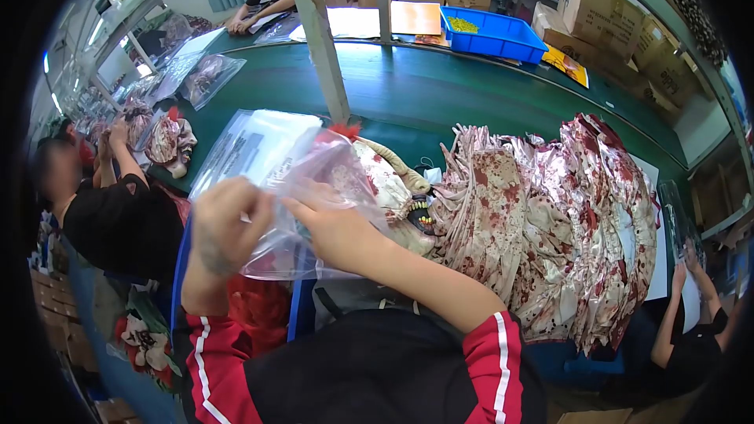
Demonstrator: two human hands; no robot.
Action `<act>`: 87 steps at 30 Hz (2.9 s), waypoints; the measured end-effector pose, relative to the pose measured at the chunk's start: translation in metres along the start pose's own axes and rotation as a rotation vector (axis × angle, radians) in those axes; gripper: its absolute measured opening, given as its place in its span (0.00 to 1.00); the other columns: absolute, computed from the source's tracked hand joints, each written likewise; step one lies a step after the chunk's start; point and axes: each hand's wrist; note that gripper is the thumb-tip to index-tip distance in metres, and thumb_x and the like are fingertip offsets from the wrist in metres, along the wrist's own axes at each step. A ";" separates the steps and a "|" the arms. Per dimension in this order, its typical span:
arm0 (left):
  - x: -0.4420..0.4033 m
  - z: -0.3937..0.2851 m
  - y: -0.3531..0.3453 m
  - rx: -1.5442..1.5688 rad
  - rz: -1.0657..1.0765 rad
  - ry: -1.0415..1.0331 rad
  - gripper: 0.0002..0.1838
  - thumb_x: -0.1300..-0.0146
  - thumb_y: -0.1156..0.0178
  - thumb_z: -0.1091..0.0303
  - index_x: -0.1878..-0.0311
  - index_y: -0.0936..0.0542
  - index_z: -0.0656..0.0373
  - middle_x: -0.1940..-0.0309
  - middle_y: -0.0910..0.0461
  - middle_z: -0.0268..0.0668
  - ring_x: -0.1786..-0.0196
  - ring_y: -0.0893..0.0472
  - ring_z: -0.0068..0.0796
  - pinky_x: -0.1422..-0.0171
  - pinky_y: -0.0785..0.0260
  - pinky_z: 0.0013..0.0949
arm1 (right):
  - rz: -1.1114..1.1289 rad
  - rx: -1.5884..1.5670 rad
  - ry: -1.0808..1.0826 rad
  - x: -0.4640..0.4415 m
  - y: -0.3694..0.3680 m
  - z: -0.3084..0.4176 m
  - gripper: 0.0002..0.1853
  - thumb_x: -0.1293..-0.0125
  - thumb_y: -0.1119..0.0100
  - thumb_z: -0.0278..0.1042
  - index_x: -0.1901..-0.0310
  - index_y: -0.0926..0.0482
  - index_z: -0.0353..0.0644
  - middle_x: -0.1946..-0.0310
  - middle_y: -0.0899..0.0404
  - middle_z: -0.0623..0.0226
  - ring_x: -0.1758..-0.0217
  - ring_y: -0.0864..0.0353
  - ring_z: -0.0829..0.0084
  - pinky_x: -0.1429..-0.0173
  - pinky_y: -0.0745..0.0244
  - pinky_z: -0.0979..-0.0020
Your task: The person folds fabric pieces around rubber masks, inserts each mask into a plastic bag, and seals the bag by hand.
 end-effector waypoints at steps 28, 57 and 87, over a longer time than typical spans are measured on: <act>0.008 -0.043 -0.137 0.197 -0.050 -0.292 0.07 0.43 0.37 0.77 0.70 0.27 0.60 0.72 0.25 0.38 0.74 0.26 0.37 0.67 0.29 0.33 | 0.085 0.248 0.410 -0.103 -0.056 0.009 0.19 0.41 0.43 0.22 0.47 0.23 0.37 0.35 0.33 0.45 0.29 0.33 0.53 0.29 0.33 0.55; -0.026 0.010 0.017 -0.629 0.305 0.290 0.14 0.40 0.40 0.72 0.51 0.18 0.67 0.44 0.25 0.46 0.72 0.24 0.45 0.66 0.29 0.43 | 0.187 0.088 -0.292 -0.277 -0.270 -0.070 0.36 0.28 0.50 0.53 0.22 0.45 0.54 0.24 0.43 0.50 0.27 0.37 0.48 0.31 0.40 0.42; -0.057 0.040 0.043 -1.043 0.287 -0.068 0.10 0.36 0.42 0.75 0.58 0.17 0.71 0.46 0.21 0.38 0.77 0.22 0.30 0.73 0.30 0.32 | 0.245 0.289 0.158 -0.123 -0.104 -0.087 0.55 0.58 0.19 0.52 0.26 0.36 0.61 0.23 0.45 0.52 0.20 0.54 0.32 0.26 0.52 0.26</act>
Point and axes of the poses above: each hand's wrist, its own x-axis away from the middle knuckle, its own y-axis out of the back of the hand, z = x × y
